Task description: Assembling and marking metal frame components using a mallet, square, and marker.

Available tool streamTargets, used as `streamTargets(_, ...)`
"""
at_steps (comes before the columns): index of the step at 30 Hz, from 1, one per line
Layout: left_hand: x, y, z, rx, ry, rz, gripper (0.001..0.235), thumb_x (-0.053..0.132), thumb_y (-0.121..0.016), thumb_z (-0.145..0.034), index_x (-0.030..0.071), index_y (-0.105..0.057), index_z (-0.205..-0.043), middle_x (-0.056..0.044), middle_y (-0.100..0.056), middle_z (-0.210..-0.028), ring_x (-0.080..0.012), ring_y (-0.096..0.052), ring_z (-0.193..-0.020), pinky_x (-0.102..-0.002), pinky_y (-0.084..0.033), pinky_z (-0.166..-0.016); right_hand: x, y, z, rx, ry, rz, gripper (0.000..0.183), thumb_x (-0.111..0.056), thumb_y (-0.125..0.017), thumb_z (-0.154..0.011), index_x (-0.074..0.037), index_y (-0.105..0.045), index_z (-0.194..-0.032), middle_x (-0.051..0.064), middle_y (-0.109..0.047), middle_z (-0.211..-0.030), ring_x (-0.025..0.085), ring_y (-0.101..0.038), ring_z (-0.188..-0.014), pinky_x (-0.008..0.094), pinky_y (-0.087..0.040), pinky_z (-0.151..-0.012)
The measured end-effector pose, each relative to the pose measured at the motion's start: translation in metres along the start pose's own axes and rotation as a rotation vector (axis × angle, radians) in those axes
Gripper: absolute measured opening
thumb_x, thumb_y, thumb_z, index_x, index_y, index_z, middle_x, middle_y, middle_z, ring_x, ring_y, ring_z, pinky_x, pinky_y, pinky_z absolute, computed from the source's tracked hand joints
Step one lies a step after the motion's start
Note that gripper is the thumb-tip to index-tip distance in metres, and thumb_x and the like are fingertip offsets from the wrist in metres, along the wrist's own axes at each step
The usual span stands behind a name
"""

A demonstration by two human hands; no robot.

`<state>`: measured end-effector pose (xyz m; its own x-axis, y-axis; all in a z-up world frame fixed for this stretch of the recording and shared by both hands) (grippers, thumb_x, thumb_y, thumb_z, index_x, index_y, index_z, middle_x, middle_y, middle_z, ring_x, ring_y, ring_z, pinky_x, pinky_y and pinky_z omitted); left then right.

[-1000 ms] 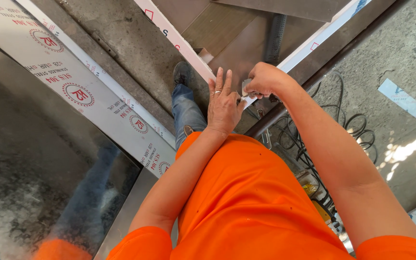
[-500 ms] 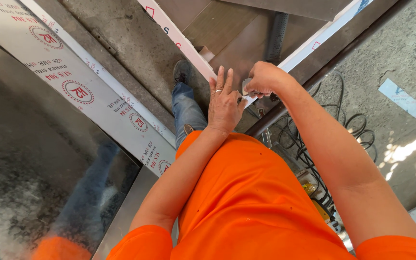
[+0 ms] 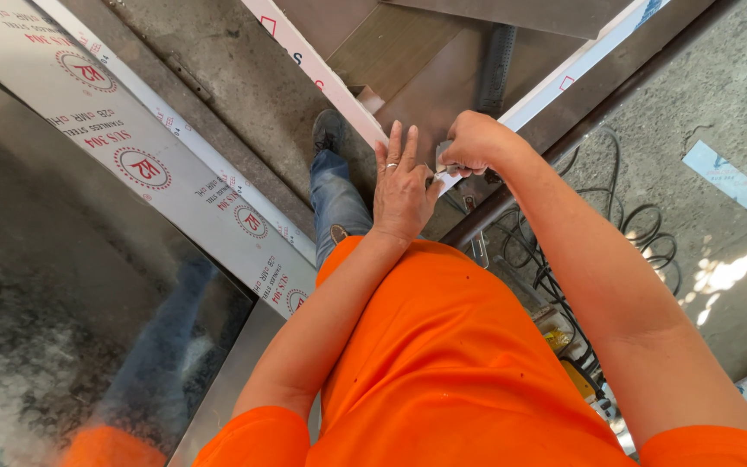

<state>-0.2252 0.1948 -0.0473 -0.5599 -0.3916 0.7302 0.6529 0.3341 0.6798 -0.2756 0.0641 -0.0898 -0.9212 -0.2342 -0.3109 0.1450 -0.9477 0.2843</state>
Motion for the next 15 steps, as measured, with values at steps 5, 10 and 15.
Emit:
streamTargets(5, 0.0007, -0.0011, 0.0021, 0.005, -0.007, 0.004, 0.019, 0.019, -0.085, -0.076, 0.004, -0.073, -0.078, -0.021, -0.041, -0.158, -0.0407, -0.022, -0.154, -0.062, -0.016, -0.126, 0.0011, 0.001, 0.0034, 0.024, -0.008, 0.113, 0.019, -0.013, -0.073, -0.079, 0.004, -0.07, -0.071, 0.012, -0.068, -0.062, 0.018, -0.06, -0.05, 0.035, -0.046, -0.046)
streamTargets(10, -0.0018, -0.0012, 0.0014, 0.012, -0.003, -0.011, 0.019, 0.02, -0.085, -0.076, 0.005, -0.074, -0.081, -0.022, -0.04, -0.159, -0.0406, -0.021, -0.155, -0.062, -0.017, -0.126, -0.0032, 0.001, 0.0031, 0.03, -0.015, 0.077, 0.017, -0.011, -0.073, -0.078, 0.004, -0.07, -0.072, 0.012, -0.068, -0.062, 0.019, -0.059, -0.049, 0.035, -0.046, -0.046)
streamTargets(15, -0.0019, -0.0053, 0.0027, 0.017, -0.013, -0.03, 0.021, 0.021, -0.085, -0.077, 0.004, -0.074, -0.081, -0.02, -0.04, -0.16, -0.0398, -0.02, -0.156, -0.062, -0.016, -0.126, 0.0009, 0.0003, 0.0003, 0.043, -0.015, 0.11, 0.018, -0.013, -0.073, -0.078, 0.004, -0.071, -0.072, 0.011, -0.071, -0.064, 0.016, -0.067, -0.051, 0.034, -0.052, -0.047)
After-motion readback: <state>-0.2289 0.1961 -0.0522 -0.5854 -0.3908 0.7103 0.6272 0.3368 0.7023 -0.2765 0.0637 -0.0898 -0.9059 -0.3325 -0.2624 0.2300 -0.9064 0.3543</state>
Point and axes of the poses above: each hand's wrist, its own z-axis away from the middle knuckle, its own y-axis out of the back of the hand, x = y × z, the point moved 9 cm from there along -z, towards the middle knuckle
